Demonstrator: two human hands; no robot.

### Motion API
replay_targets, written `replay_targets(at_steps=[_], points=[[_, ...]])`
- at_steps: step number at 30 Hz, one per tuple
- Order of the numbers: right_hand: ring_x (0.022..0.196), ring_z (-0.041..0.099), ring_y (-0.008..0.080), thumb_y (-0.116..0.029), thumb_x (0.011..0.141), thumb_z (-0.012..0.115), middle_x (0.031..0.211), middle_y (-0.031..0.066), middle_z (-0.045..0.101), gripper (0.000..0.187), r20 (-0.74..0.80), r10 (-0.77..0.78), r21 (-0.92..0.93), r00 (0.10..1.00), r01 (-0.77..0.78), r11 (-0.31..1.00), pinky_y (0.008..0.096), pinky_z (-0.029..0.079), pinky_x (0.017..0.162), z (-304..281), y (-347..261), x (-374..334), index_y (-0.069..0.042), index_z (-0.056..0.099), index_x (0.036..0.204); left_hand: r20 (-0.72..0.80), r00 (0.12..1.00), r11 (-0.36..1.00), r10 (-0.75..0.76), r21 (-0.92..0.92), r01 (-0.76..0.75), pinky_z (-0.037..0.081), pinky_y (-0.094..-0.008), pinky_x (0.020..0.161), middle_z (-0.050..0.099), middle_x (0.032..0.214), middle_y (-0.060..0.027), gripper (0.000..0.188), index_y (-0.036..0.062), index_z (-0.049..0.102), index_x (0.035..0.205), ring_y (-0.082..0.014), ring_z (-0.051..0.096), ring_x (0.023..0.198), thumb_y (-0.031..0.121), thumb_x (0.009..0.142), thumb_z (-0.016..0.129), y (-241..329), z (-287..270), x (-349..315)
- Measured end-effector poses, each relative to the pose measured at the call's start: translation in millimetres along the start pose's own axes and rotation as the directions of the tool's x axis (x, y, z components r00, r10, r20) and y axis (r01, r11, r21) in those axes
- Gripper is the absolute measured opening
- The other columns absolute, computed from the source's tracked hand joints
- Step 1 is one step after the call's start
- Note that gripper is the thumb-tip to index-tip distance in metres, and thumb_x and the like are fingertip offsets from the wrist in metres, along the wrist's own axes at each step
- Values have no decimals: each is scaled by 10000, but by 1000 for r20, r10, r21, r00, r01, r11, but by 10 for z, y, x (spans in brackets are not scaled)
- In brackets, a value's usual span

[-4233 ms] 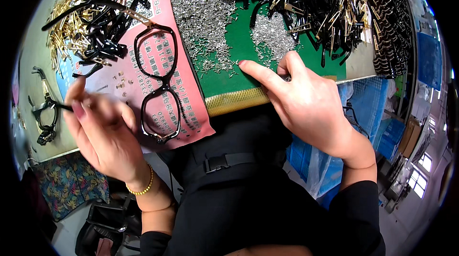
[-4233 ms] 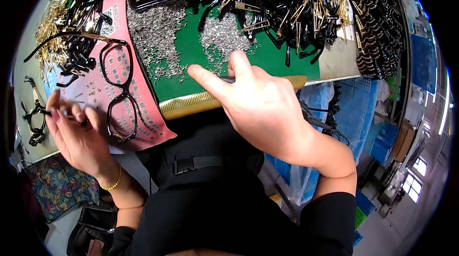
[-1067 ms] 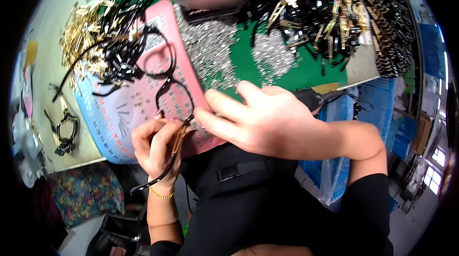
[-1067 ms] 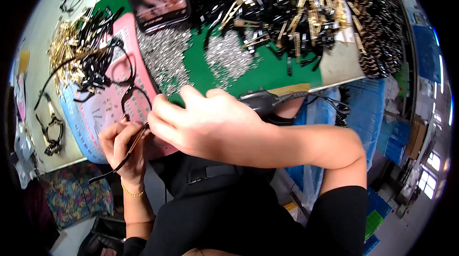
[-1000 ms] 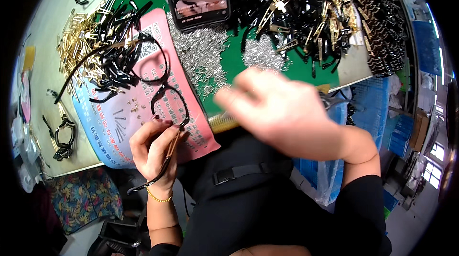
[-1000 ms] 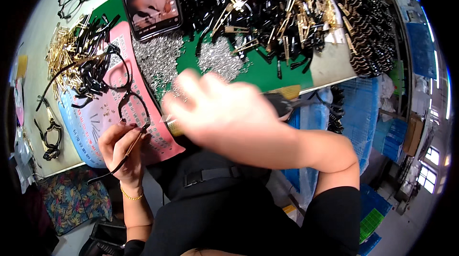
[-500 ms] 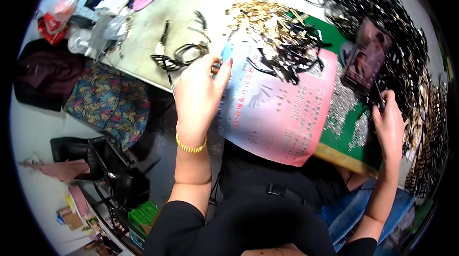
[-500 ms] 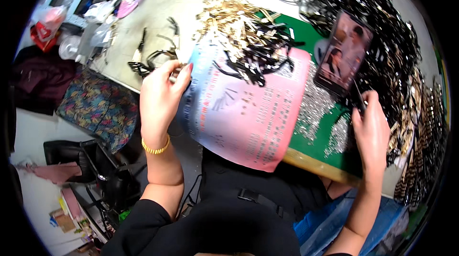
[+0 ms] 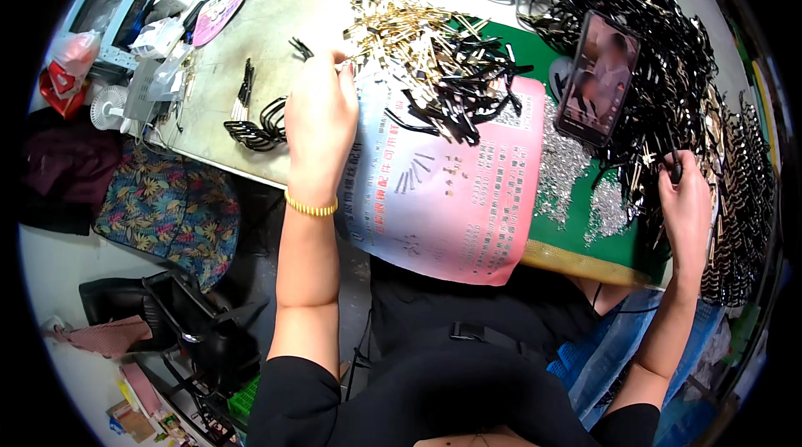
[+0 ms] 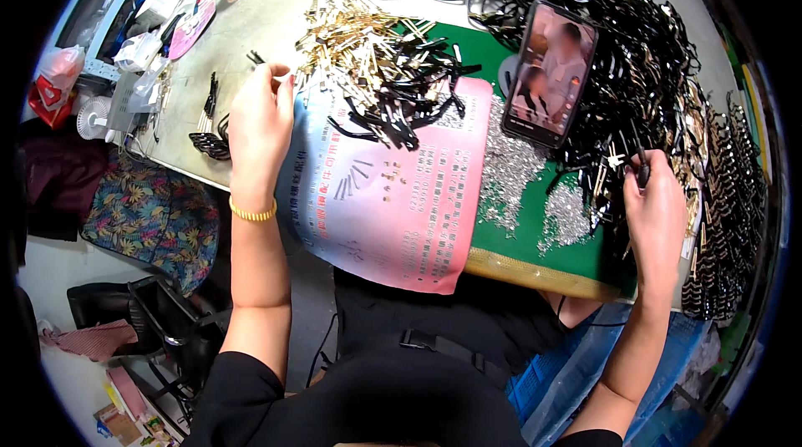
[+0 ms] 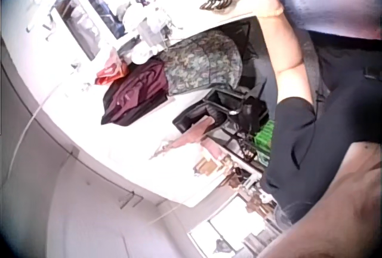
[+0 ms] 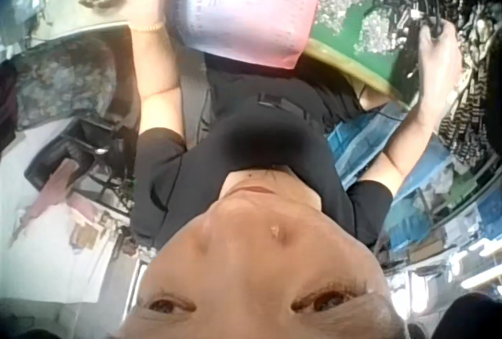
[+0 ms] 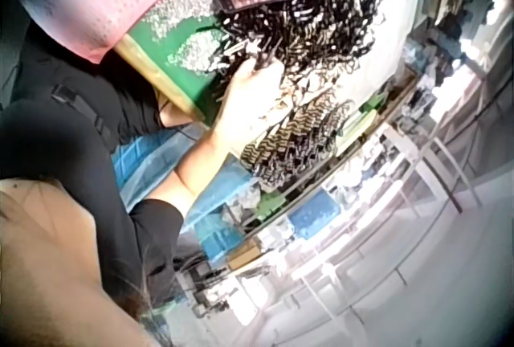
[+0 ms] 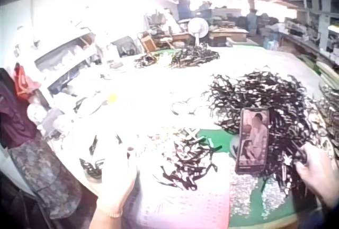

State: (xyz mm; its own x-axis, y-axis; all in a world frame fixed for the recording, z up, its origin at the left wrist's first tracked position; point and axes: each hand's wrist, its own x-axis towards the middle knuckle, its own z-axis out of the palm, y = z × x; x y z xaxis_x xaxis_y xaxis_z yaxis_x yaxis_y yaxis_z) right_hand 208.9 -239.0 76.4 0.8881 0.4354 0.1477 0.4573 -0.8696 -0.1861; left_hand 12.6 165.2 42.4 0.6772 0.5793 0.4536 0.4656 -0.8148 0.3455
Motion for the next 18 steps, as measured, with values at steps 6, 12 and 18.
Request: replay_targets(at_steps=[6,12,18], points=[[653,445,46,-127,949,716,759,-43,543,150,179,122,559,976,-203,804,220,325,577,-339,20,-506,-20,613,929,257,950,967,-178,226,120,560,-455,683,704,789,-240,307,-46,678,892,-351,720,741,256,923,635,-275,389,194],[778,531,35,-46,971,680,871,-26,621,89,179,223,777,958,-276,565,182,409,703,-238,260,-906,-2,635,1033,38,994,994,-99,-46,101,516,-310,592,662,774,-96,102,-8,702,938,-167,662,653,91,928,679,308,-338,-31],[877,636,106,77,931,633,933,47,655,153,191,135,874,972,-231,427,240,504,826,-88,11,-1068,1,566,1045,351,904,946,246,-288,-145,519,-274,658,626,899,-71,111,2,686,899,-151,636,771,-12,834,776,883,-113,-734]])
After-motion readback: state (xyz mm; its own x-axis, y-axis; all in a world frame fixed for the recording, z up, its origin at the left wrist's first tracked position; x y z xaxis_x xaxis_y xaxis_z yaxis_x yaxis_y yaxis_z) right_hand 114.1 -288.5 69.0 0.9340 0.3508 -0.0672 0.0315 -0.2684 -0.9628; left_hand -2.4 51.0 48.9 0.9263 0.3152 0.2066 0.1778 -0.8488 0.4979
